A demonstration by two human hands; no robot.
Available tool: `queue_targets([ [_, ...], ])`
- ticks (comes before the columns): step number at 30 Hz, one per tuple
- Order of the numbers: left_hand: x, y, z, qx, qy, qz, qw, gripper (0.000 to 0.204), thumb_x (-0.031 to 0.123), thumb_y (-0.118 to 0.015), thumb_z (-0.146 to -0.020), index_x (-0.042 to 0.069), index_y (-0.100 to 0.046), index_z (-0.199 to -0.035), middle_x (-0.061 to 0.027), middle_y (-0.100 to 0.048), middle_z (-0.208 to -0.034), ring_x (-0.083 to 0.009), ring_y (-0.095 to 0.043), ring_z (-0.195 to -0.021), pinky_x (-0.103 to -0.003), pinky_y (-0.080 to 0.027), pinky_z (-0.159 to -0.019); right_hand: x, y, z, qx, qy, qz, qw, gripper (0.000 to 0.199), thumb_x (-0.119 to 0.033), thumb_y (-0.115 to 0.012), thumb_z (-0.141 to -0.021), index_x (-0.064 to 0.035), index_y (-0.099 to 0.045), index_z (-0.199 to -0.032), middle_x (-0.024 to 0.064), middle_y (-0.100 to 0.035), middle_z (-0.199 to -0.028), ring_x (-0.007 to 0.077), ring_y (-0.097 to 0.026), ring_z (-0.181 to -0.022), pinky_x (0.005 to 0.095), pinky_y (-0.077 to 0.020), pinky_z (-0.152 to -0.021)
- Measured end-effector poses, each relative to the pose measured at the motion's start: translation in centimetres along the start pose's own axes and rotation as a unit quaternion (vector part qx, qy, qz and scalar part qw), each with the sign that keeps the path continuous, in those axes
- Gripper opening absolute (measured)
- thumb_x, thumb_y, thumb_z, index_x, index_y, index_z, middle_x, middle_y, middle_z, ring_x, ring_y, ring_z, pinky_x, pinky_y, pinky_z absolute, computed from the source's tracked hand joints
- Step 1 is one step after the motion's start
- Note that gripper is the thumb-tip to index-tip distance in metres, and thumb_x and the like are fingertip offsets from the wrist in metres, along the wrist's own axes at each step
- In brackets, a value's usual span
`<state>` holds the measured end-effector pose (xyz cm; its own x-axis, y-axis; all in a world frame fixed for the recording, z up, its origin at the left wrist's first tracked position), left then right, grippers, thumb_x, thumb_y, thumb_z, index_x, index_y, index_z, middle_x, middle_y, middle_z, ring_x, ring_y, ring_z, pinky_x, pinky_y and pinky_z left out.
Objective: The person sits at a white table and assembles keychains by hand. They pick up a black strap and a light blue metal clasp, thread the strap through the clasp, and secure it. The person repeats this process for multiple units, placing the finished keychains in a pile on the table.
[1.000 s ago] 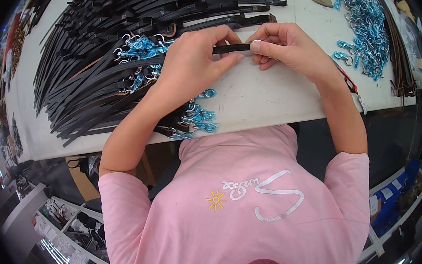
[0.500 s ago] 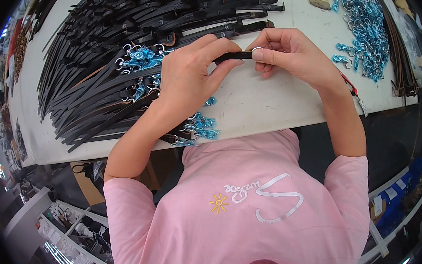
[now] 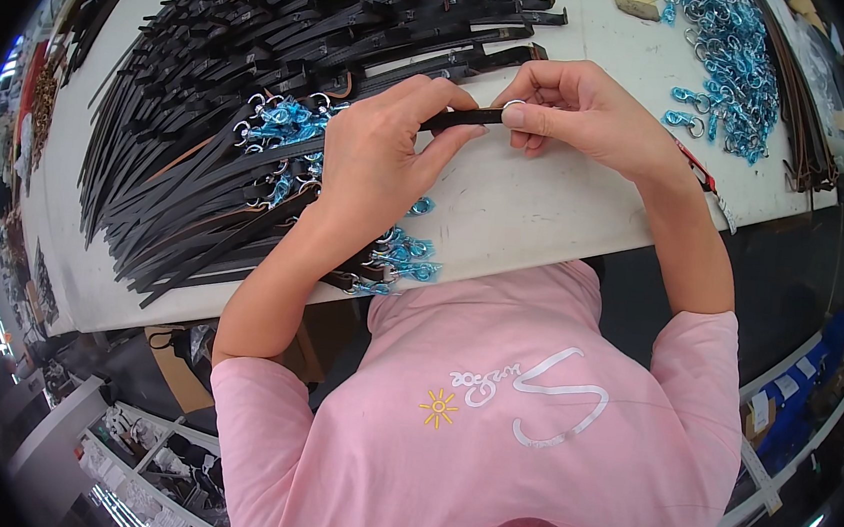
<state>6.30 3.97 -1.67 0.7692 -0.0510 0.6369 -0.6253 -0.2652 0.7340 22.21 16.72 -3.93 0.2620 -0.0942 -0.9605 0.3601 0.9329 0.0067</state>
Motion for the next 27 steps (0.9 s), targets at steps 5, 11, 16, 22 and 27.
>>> queue_targets([
  [5,-0.18,-0.07,-0.04,-0.003,-0.012,0.001,1.000,0.018,0.010,-0.079,-0.080,0.006,-0.073,-0.096,-0.0011,-0.072,-0.084,-0.0071,-0.049,-0.056,-0.023,-0.032,-0.046,0.35,0.02,-0.12,-0.003,0.004,-0.001,1.000,0.023,-0.023,-0.067,-0.095,-0.0004,-0.068,-0.099,0.0044,-0.068,-0.083,0.0103,-0.065,-0.078,0.0232,-0.0539,-0.071],
  [11,-0.07,-0.08,-0.01,-0.008,-0.005,-0.008,1.000,0.018,0.009,-0.079,-0.080,0.006,-0.074,-0.096,-0.0012,-0.072,-0.084,-0.0079,-0.050,-0.056,-0.024,-0.033,-0.046,0.28,-0.23,-0.16,-0.009,-0.006,-0.014,1.000,0.019,-0.020,-0.067,-0.096,-0.0007,-0.065,-0.099,0.0024,-0.066,-0.081,0.0079,-0.061,-0.075,0.0228,-0.0519,-0.073],
  [16,-0.10,-0.15,-0.02,-0.008,-0.006,-0.012,1.000,0.018,0.010,-0.079,-0.080,0.006,-0.073,-0.096,-0.0011,-0.071,-0.084,-0.0085,-0.050,-0.056,-0.024,-0.034,-0.047,0.34,-0.39,-0.18,-0.007,-0.002,-0.015,1.000,0.020,-0.020,-0.068,-0.096,-0.0006,-0.065,-0.099,0.0028,-0.066,-0.081,0.0083,-0.062,-0.076,0.0232,-0.0526,-0.074],
  [22,0.00,-0.23,-0.02,-0.006,-0.001,-0.012,1.000,0.017,0.017,-0.078,-0.081,0.009,-0.071,-0.094,-0.0020,-0.066,-0.078,-0.0168,-0.053,-0.055,-0.029,-0.040,-0.049,0.62,-0.45,-0.28,-0.005,-0.001,-0.012,1.000,0.020,-0.020,-0.068,-0.096,-0.0005,-0.065,-0.099,0.0028,-0.065,-0.081,0.0087,-0.063,-0.075,0.0240,-0.0536,-0.074],
  [27,0.07,-0.19,0.00,-0.005,-0.004,-0.013,1.000,0.016,0.017,-0.079,-0.081,0.009,-0.072,-0.093,-0.0022,-0.066,-0.078,-0.0171,-0.053,-0.054,-0.030,-0.040,-0.049,0.90,-0.28,-0.47,-0.015,0.003,-0.012,1.000,0.022,-0.021,-0.069,-0.095,-0.0004,-0.065,-0.099,0.0036,-0.066,-0.082,0.0097,-0.065,-0.076,0.0243,-0.0548,-0.073],
])
Point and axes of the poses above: each hand's wrist, its own z-axis away from the middle knuckle, its own y-axis out of the back of the hand, x = y × z, the point moved 3 cm from there along -z, towards the middle knuckle
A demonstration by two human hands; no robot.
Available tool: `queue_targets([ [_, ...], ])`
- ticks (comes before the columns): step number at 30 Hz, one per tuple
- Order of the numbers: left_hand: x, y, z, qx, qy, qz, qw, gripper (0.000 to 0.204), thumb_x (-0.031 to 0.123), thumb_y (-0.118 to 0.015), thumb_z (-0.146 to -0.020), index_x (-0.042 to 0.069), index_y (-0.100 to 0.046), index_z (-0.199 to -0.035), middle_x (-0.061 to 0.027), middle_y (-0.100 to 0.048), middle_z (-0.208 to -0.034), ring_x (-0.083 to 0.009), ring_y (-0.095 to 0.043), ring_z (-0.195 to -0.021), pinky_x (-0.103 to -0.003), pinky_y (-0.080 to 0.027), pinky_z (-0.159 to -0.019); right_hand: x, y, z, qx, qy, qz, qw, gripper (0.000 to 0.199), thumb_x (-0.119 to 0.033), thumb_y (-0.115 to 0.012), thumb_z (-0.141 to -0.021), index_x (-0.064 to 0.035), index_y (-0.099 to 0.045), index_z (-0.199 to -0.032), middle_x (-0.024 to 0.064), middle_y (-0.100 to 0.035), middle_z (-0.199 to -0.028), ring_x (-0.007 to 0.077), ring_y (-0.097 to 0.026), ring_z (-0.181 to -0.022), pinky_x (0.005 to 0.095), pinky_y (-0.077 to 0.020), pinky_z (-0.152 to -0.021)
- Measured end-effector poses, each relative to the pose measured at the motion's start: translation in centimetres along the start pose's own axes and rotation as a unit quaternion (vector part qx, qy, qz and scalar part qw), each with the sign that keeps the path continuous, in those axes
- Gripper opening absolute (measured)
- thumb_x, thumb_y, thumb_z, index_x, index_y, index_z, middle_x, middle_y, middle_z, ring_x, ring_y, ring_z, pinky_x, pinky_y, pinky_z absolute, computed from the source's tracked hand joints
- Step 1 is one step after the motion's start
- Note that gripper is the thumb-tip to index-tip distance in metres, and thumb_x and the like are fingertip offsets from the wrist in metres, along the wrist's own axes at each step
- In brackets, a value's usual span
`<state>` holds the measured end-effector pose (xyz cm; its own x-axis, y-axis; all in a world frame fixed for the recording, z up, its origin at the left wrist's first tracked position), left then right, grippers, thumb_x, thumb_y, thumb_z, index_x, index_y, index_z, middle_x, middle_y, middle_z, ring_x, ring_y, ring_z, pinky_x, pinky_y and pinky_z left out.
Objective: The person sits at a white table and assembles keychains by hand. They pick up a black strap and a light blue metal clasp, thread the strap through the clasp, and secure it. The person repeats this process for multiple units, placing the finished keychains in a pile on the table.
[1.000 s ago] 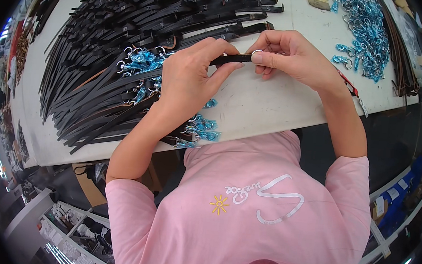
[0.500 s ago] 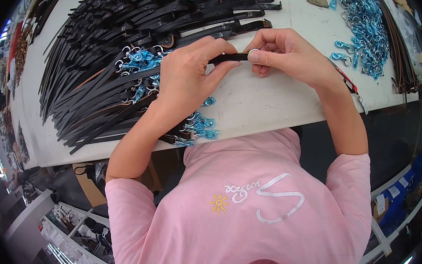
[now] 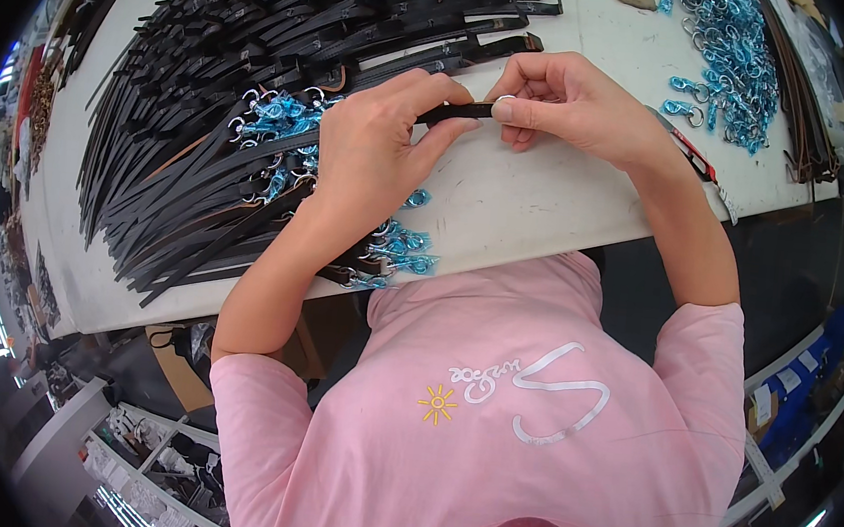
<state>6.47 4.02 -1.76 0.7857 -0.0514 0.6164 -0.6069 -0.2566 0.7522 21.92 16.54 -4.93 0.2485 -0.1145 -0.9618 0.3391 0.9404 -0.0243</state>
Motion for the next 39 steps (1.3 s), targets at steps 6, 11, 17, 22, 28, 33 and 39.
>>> queue_targets([
  [6,-0.3,-0.1,0.0,-0.003,-0.008,-0.007,1.000,0.017,0.012,-0.079,-0.080,0.006,-0.074,-0.095,-0.0021,-0.071,-0.082,-0.0097,-0.050,-0.054,-0.024,-0.037,-0.047,0.0,0.0,-0.1,0.000,-0.002,-0.002,1.000,0.024,-0.024,-0.070,-0.093,-0.0006,-0.066,-0.097,0.0053,-0.068,-0.084,0.0114,-0.067,-0.077,0.0248,-0.0563,-0.072],
  [11,-0.1,-0.1,0.0,0.000,0.005,-0.005,1.000,0.016,0.023,-0.078,-0.082,0.012,-0.071,-0.092,-0.0024,-0.063,-0.075,-0.0212,-0.055,-0.054,-0.033,-0.042,-0.051,0.0,-0.1,-0.1,0.000,-0.002,-0.001,1.000,0.021,-0.021,-0.069,-0.095,-0.0006,-0.065,-0.099,0.0030,-0.066,-0.081,0.0093,-0.064,-0.075,0.0241,-0.0544,-0.073],
  [17,-0.1,-0.1,-0.1,-0.022,0.027,0.004,0.999,0.019,0.013,-0.079,-0.080,0.004,-0.072,-0.096,-0.0035,-0.072,-0.081,-0.0071,-0.052,-0.056,-0.022,-0.040,-0.050,0.0,-0.3,0.0,0.017,-0.011,0.005,1.000,0.022,-0.021,-0.070,-0.094,-0.0007,-0.065,-0.099,0.0031,-0.066,-0.081,0.0094,-0.065,-0.075,0.0241,-0.0549,-0.072],
  [22,-0.5,-0.1,-0.3,-0.066,0.099,0.072,0.990,0.023,0.024,-0.077,-0.081,0.006,-0.072,-0.093,-0.0102,-0.071,-0.079,-0.0231,-0.059,-0.055,-0.034,-0.047,-0.055,0.2,-0.4,-0.1,0.020,-0.012,0.006,1.000,0.022,-0.022,-0.070,-0.094,-0.0008,-0.065,-0.098,0.0030,-0.066,-0.082,0.0089,-0.065,-0.075,0.0241,-0.0554,-0.072],
  [28,-1.5,-0.4,-0.6,-0.159,0.130,0.100,0.973,0.022,0.018,-0.071,-0.090,-0.001,-0.072,-0.101,-0.0005,-0.067,-0.074,-0.0038,-0.054,-0.064,-0.021,-0.043,-0.057,0.0,-0.5,-0.1,0.021,-0.006,0.007,1.000,0.023,-0.023,-0.070,-0.094,-0.0009,-0.065,-0.098,0.0033,-0.066,-0.082,0.0091,-0.065,-0.075,0.0245,-0.0560,-0.073],
  [33,-1.6,-0.3,-0.8,-0.195,0.161,0.173,0.952,0.021,0.022,-0.066,-0.095,0.001,-0.071,-0.096,0.0012,-0.065,-0.073,-0.0027,-0.051,-0.060,-0.020,-0.041,-0.054,0.3,-0.3,-0.2,0.012,-0.006,-0.005,1.000,0.022,-0.022,-0.070,-0.094,-0.0012,-0.066,-0.096,0.0047,-0.067,-0.083,0.0110,-0.066,-0.077,0.0252,-0.0568,-0.074],
  [39,-2.4,-1.1,-0.9,-0.165,0.149,0.213,0.951,0.026,0.024,-0.060,-0.100,0.001,-0.070,-0.096,0.0018,-0.065,-0.073,-0.0022,-0.048,-0.057,-0.020,-0.039,-0.052,0.2,-0.3,-0.3,0.002,-0.018,-0.014,1.000,0.021,-0.022,-0.068,-0.095,-0.0020,-0.065,-0.099,0.0031,-0.066,-0.082,0.0097,-0.065,-0.076,0.0246,-0.0559,-0.075],
])
Point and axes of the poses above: each hand's wrist, its own z-axis away from the middle knuckle, its own y-axis out of the back of the hand, x = y × z, the point moved 3 cm from there along -z, towards the middle knuckle
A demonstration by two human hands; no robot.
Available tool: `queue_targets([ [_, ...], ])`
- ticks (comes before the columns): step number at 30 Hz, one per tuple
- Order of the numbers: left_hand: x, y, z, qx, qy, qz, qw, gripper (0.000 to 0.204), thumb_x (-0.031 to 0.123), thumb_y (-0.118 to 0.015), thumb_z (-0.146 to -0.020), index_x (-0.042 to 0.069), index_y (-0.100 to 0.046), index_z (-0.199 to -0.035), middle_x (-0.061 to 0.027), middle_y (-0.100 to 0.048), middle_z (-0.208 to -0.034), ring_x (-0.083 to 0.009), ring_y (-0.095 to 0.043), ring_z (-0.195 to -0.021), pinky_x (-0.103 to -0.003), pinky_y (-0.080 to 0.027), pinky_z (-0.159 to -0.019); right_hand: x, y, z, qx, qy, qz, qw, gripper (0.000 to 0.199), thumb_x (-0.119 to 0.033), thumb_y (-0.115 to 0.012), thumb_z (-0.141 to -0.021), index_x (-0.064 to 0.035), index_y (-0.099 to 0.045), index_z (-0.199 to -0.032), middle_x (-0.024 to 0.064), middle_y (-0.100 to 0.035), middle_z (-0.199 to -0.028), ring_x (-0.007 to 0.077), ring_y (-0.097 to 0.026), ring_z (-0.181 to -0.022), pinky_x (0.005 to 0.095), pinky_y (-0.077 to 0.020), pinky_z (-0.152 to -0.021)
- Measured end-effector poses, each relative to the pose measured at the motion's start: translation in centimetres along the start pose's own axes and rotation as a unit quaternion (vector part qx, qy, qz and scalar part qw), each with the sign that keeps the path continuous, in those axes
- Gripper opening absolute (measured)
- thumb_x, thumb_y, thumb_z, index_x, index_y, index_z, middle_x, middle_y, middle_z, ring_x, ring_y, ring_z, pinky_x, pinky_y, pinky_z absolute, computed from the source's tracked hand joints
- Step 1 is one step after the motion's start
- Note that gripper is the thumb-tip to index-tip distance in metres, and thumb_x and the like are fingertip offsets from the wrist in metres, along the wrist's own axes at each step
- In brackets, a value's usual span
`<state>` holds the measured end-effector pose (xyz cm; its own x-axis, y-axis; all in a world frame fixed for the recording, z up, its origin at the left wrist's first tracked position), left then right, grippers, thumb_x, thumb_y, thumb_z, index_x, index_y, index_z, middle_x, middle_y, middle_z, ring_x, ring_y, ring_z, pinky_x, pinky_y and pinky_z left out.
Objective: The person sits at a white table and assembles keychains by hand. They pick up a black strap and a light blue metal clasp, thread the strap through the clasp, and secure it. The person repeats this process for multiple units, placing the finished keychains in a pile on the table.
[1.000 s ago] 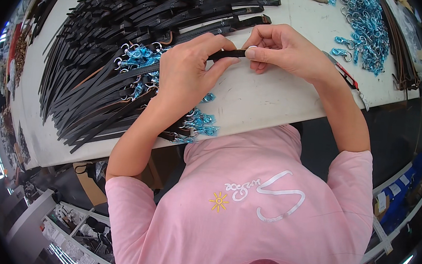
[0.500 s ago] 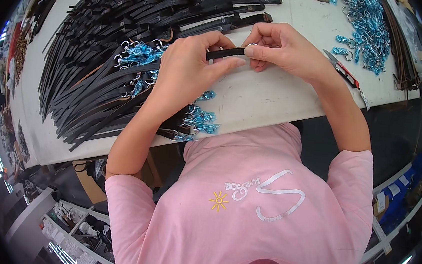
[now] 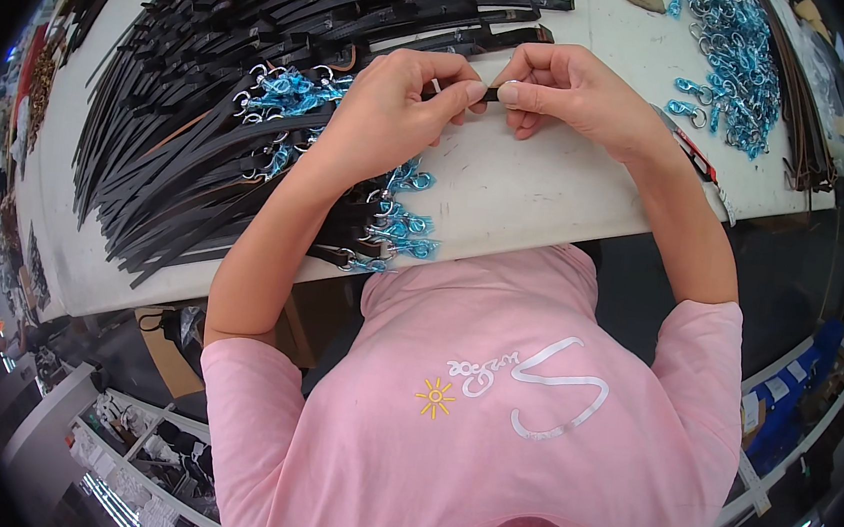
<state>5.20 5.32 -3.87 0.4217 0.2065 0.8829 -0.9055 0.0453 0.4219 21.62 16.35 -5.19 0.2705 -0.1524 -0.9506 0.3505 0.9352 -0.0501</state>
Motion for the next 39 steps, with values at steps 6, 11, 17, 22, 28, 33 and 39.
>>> queue_targets([
  [6,2.0,1.4,1.9,0.064,-0.125,-0.083,0.987,0.019,0.015,-0.070,-0.091,0.000,-0.069,-0.102,-0.0018,-0.069,-0.082,-0.0076,-0.054,-0.063,-0.022,-0.044,-0.057,-0.4,0.1,0.1,-0.023,0.005,-0.013,1.000,0.022,-0.024,-0.066,-0.097,-0.0027,-0.064,-0.101,0.0027,-0.066,-0.085,0.0095,-0.065,-0.081,0.0252,-0.0550,-0.078],
  [11,3.4,0.7,3.2,0.099,-0.146,-0.169,0.970,0.017,0.011,-0.074,-0.083,0.002,-0.065,-0.094,-0.0124,-0.067,-0.089,-0.0359,-0.065,-0.076,-0.040,-0.051,-0.065,-1.3,-1.4,-0.4,-0.081,0.020,0.051,0.995,0.023,-0.026,-0.063,-0.099,-0.0027,-0.062,-0.098,0.0000,-0.063,-0.088,0.0068,-0.060,-0.085,0.0236,-0.0495,-0.080],
  [17,1.9,0.4,3.2,0.105,-0.154,-0.159,0.969,0.017,0.008,-0.074,-0.084,0.001,-0.063,-0.094,-0.0118,-0.064,-0.087,-0.0312,-0.065,-0.071,-0.038,-0.050,-0.060,-0.8,-3.2,-0.4,0.011,0.076,0.190,0.979,0.014,-0.016,-0.060,-0.096,-0.0016,-0.060,-0.094,0.0044,-0.059,-0.079,0.0121,-0.056,-0.076,0.0294,-0.0458,-0.071],
  [22,1.6,0.5,3.1,0.095,-0.129,-0.127,0.979,0.018,0.004,-0.074,-0.083,-0.001,-0.065,-0.097,-0.0116,-0.065,-0.088,-0.0241,-0.064,-0.068,-0.031,-0.051,-0.057,-0.6,-4.3,-0.2,0.098,0.142,0.303,0.937,0.014,-0.015,-0.058,-0.095,-0.0019,-0.059,-0.094,0.0064,-0.059,-0.078,0.0144,-0.056,-0.074,0.0321,-0.0452,-0.069],
  [28,1.5,1.3,2.9,0.094,-0.126,-0.088,0.984,0.018,0.005,-0.074,-0.084,-0.002,-0.065,-0.097,-0.0110,-0.066,-0.089,-0.0216,-0.063,-0.069,-0.029,-0.050,-0.057,-0.1,-1.9,-1.1,-0.086,0.024,-0.017,0.996,0.026,-0.026,-0.046,-0.106,-0.0045,-0.061,-0.102,0.0003,-0.060,-0.087,0.0087,-0.057,-0.080,0.0258,-0.0479,-0.074],
  [33,1.7,1.0,3.1,0.099,-0.128,-0.118,0.980,0.017,0.006,-0.074,-0.084,0.000,-0.065,-0.097,-0.0106,-0.065,-0.088,-0.0233,-0.062,-0.065,-0.030,-0.049,-0.056,-0.5,-1.8,-0.7,-0.087,0.012,0.018,0.996,0.027,-0.026,-0.047,-0.107,-0.0032,-0.060,-0.103,0.0007,-0.060,-0.085,0.0084,-0.057,-0.079,0.0252,-0.0487,-0.075],
  [39,2.3,0.5,3.8,0.108,-0.146,-0.178,0.967,0.017,0.001,-0.073,-0.083,0.001,-0.067,-0.099,-0.0087,-0.060,-0.082,-0.0176,-0.057,-0.062,-0.027,-0.044,-0.054,-1.2,-2.6,0.0,-0.029,0.073,0.174,0.982,0.018,-0.020,-0.058,-0.098,-0.0028,-0.060,-0.095,0.0024,-0.061,-0.078,0.0099,-0.057,-0.073,0.0285,-0.0463,-0.064],
])
Point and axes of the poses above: each hand's wrist, its own z-axis away from the middle knuckle, its own y-axis out of the back of the hand, x = y × z, the point moved 3 cm from there along -z, towards the middle knuckle
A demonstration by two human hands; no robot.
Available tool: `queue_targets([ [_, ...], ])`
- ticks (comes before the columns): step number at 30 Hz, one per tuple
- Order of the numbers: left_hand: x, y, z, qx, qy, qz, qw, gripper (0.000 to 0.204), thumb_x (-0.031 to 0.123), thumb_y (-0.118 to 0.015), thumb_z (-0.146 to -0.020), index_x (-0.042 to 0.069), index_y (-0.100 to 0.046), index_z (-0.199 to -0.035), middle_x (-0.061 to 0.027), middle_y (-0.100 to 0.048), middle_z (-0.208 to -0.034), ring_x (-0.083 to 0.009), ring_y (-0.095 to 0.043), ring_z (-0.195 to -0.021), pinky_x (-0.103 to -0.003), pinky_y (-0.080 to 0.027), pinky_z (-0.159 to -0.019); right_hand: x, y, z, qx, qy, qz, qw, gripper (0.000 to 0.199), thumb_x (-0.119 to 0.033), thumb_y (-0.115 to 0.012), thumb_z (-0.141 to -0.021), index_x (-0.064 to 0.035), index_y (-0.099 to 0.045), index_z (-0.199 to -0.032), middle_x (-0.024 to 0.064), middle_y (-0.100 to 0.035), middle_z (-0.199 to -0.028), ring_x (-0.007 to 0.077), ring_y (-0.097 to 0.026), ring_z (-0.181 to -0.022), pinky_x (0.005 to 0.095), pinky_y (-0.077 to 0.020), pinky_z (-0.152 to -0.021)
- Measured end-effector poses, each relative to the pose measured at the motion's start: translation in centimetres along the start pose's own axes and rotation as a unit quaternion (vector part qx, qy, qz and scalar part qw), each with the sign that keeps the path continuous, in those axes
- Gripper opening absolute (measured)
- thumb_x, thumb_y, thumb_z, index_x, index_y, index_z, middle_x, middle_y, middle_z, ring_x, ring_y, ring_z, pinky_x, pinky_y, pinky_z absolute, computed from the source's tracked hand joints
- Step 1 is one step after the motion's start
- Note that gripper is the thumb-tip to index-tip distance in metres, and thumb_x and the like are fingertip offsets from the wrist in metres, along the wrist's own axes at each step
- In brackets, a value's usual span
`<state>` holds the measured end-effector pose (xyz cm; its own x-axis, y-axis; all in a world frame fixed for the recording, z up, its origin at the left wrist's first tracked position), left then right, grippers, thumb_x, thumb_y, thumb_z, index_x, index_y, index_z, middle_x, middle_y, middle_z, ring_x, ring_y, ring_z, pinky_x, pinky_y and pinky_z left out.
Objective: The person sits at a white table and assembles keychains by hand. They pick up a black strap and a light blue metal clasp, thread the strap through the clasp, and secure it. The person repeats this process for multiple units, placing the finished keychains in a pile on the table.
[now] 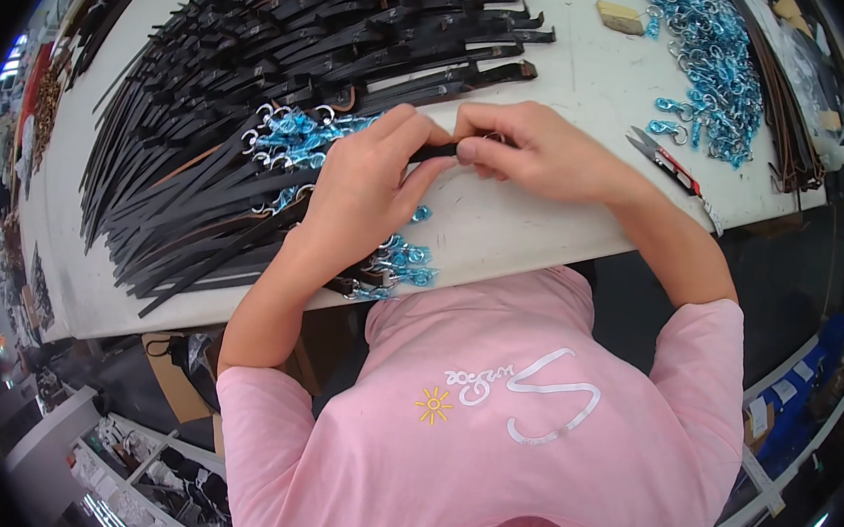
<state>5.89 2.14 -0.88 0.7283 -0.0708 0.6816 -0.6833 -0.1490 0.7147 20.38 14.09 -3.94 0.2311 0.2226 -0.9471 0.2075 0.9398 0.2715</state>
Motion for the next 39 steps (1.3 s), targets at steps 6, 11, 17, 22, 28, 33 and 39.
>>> queue_targets([
  [6,1.8,3.3,2.6,0.057,-0.049,-0.111,0.991,0.020,0.019,-0.081,-0.079,0.006,-0.068,-0.088,-0.0062,-0.058,-0.074,-0.0245,-0.057,-0.057,-0.035,-0.044,-0.052,-2.7,-2.3,0.1,0.049,0.070,0.055,0.995,0.016,-0.017,-0.061,-0.094,-0.0014,-0.060,-0.091,0.0057,-0.060,-0.075,0.0139,-0.054,-0.067,0.0325,-0.0416,-0.061],
  [11,-2.5,16.0,9.1,0.414,0.103,-0.144,0.893,0.025,0.012,-0.072,-0.091,0.003,-0.060,-0.071,-0.0022,-0.048,-0.061,-0.0117,-0.040,-0.054,-0.028,-0.031,-0.051,-7.9,-2.1,-3.1,0.105,0.185,-0.022,0.977,0.013,-0.016,-0.063,-0.095,-0.0032,-0.062,-0.098,0.0079,-0.062,-0.076,0.0151,-0.058,-0.071,0.0300,-0.0455,-0.068],
  [17,-16.0,16.3,16.1,0.244,0.180,-0.331,0.894,0.024,0.019,-0.074,-0.089,0.001,-0.060,-0.083,-0.0080,-0.062,-0.080,-0.0240,-0.057,-0.079,-0.037,-0.043,-0.073,-4.7,-1.3,-3.7,0.163,0.298,0.282,0.897,0.014,-0.018,-0.069,-0.090,-0.0073,-0.068,-0.100,0.0078,-0.069,-0.092,0.0262,-0.066,-0.090,0.0386,-0.0522,-0.082],
  [22,-9.3,15.9,6.7,0.241,0.116,-0.277,0.923,0.017,0.014,-0.072,-0.089,0.001,-0.065,-0.099,-0.0091,-0.063,-0.091,-0.0273,-0.062,-0.093,-0.037,-0.047,-0.083,-1.2,14.5,5.9,0.424,-0.066,0.365,0.826,0.014,-0.017,-0.062,-0.097,-0.0070,-0.071,-0.100,0.0067,-0.067,-0.076,0.0166,-0.064,-0.069,0.0312,-0.0493,-0.066],
  [28,-3.6,5.2,-6.6,0.031,-0.142,-0.188,0.971,0.026,0.022,-0.071,-0.090,0.005,-0.069,-0.109,-0.0090,-0.061,-0.103,-0.0267,-0.061,-0.098,-0.037,-0.050,-0.083,5.6,18.8,6.8,0.357,-0.043,0.544,0.758,0.029,-0.011,-0.062,-0.091,-0.0143,-0.066,-0.120,0.0059,-0.062,-0.103,0.0253,-0.060,-0.102,0.0365,-0.0493,-0.081],
  [33,-2.3,0.9,-11.8,-0.011,-0.140,-0.210,0.967,0.018,0.021,-0.070,-0.091,0.005,-0.068,-0.097,-0.0071,-0.065,-0.095,-0.0258,-0.062,-0.088,-0.035,-0.050,-0.079,6.6,18.7,5.7,0.363,-0.006,0.638,0.679,0.021,-0.008,-0.062,-0.088,-0.0099,-0.065,-0.108,0.0063,-0.062,-0.097,0.0248,-0.062,-0.094,0.0376,-0.0463,-0.083],
  [39,0.1,11.8,-10.1,0.080,-0.014,0.204,0.976,0.017,0.021,-0.056,-0.103,0.005,-0.061,-0.101,-0.0093,-0.071,-0.102,-0.0094,-0.065,-0.084,-0.023,-0.051,-0.078,5.8,19.0,5.5,0.350,-0.015,0.569,0.744,0.016,-0.009,-0.060,-0.089,-0.0093,-0.065,-0.104,0.0071,-0.062,-0.099,0.0271,-0.063,-0.094,0.0383,-0.0464,-0.084],
])
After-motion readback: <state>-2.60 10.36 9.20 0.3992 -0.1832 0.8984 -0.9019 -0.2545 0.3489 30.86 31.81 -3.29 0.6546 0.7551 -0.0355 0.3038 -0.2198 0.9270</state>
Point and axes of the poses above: each hand's wrist, its own z-axis away from the middle knuckle, its own y-axis out of the back of the hand, x = y × z, the point moved 3 cm from there along -z, towards the middle knuckle
